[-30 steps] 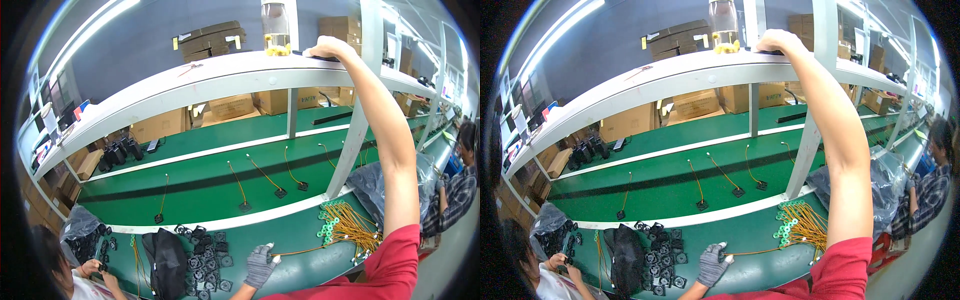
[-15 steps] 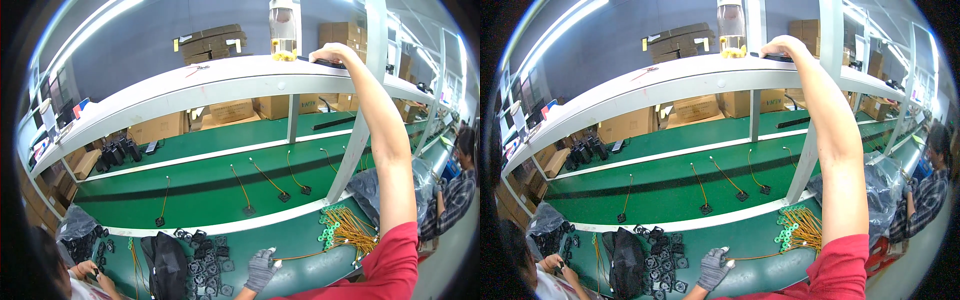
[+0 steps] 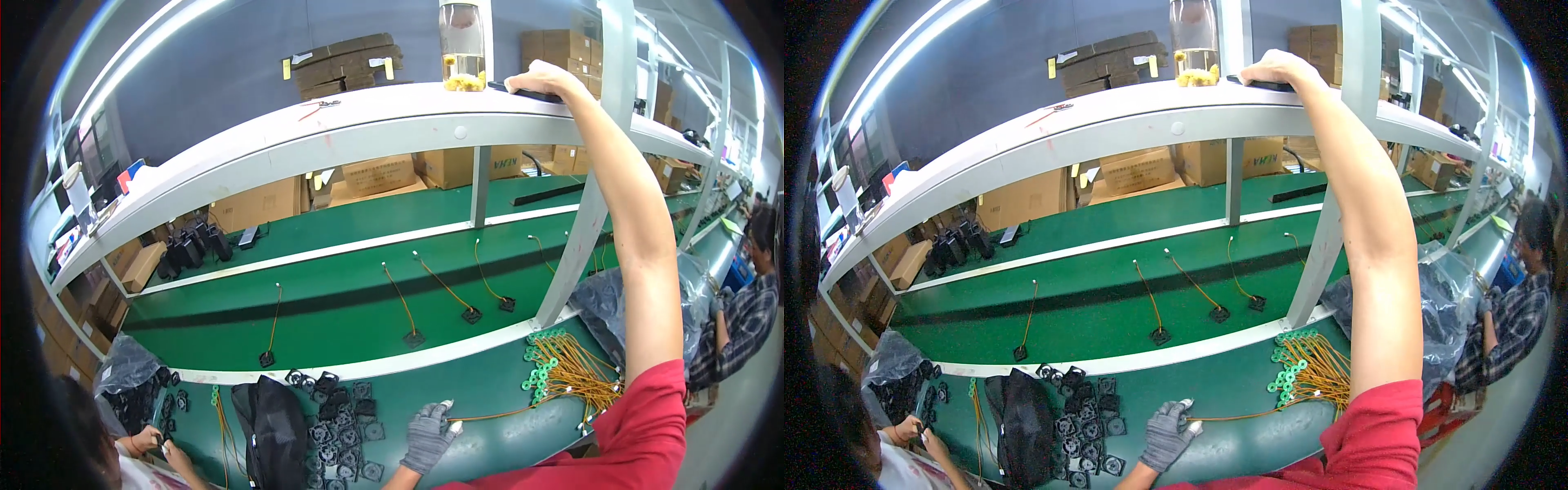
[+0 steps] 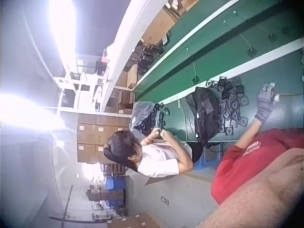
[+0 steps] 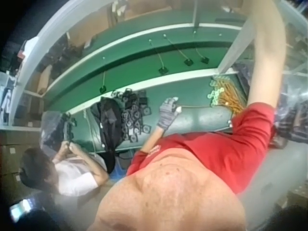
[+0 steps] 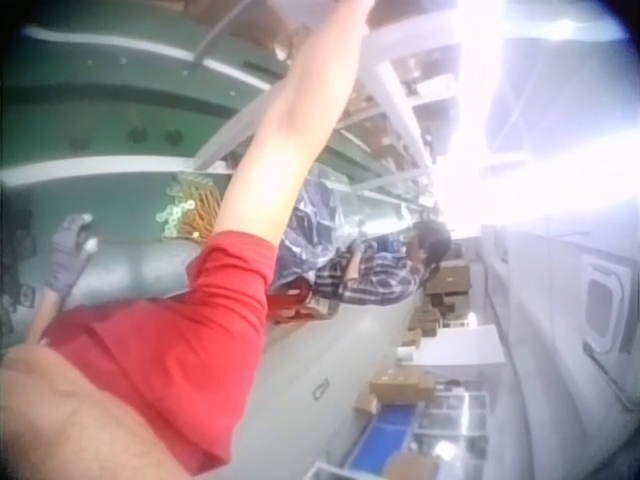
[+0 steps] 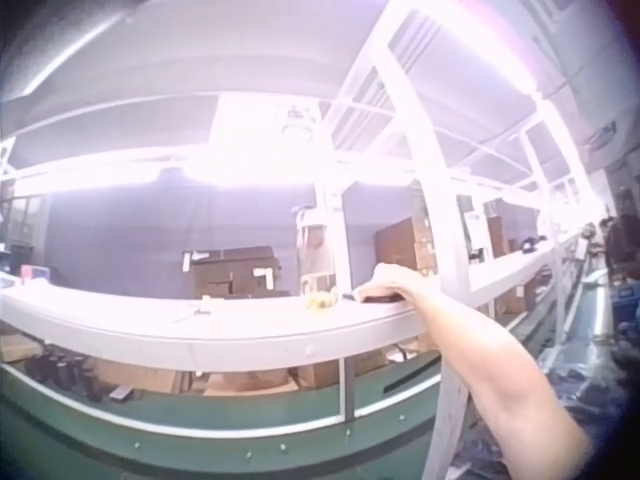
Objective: The person assembles electronic components by hand, threading electronic wires and attaching small plastic fan housings.
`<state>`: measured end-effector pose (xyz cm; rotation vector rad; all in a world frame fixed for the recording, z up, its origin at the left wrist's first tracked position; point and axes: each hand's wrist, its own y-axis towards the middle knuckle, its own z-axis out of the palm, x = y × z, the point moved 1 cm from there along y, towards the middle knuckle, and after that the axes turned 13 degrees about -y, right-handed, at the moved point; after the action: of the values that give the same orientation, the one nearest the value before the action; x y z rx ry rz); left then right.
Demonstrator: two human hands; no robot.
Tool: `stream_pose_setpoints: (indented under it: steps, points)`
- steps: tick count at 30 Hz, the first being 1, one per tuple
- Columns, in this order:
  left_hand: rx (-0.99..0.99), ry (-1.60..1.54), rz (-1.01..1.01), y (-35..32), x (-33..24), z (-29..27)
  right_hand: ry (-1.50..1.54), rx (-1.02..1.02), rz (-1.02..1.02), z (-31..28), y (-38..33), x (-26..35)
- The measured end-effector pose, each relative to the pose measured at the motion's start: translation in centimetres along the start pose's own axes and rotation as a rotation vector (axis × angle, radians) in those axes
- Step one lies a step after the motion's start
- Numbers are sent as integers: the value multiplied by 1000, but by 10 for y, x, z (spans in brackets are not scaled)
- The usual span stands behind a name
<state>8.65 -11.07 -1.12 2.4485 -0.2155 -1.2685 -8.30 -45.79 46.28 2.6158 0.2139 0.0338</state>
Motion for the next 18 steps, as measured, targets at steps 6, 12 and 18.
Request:
stream_pose_setpoints:
  steps: [6, 12, 18]
  points:
    - [-3, 29, 49, 6, -6, -2, -274, -352, 131, -3, -3, 1]
    - [-12, 6, 53, 4, -3, -1, -295, -647, 44, -9, -17, 6]
    - [-5, -9, 51, 3, -3, -3, -320, -692, 4, -6, -18, 3]
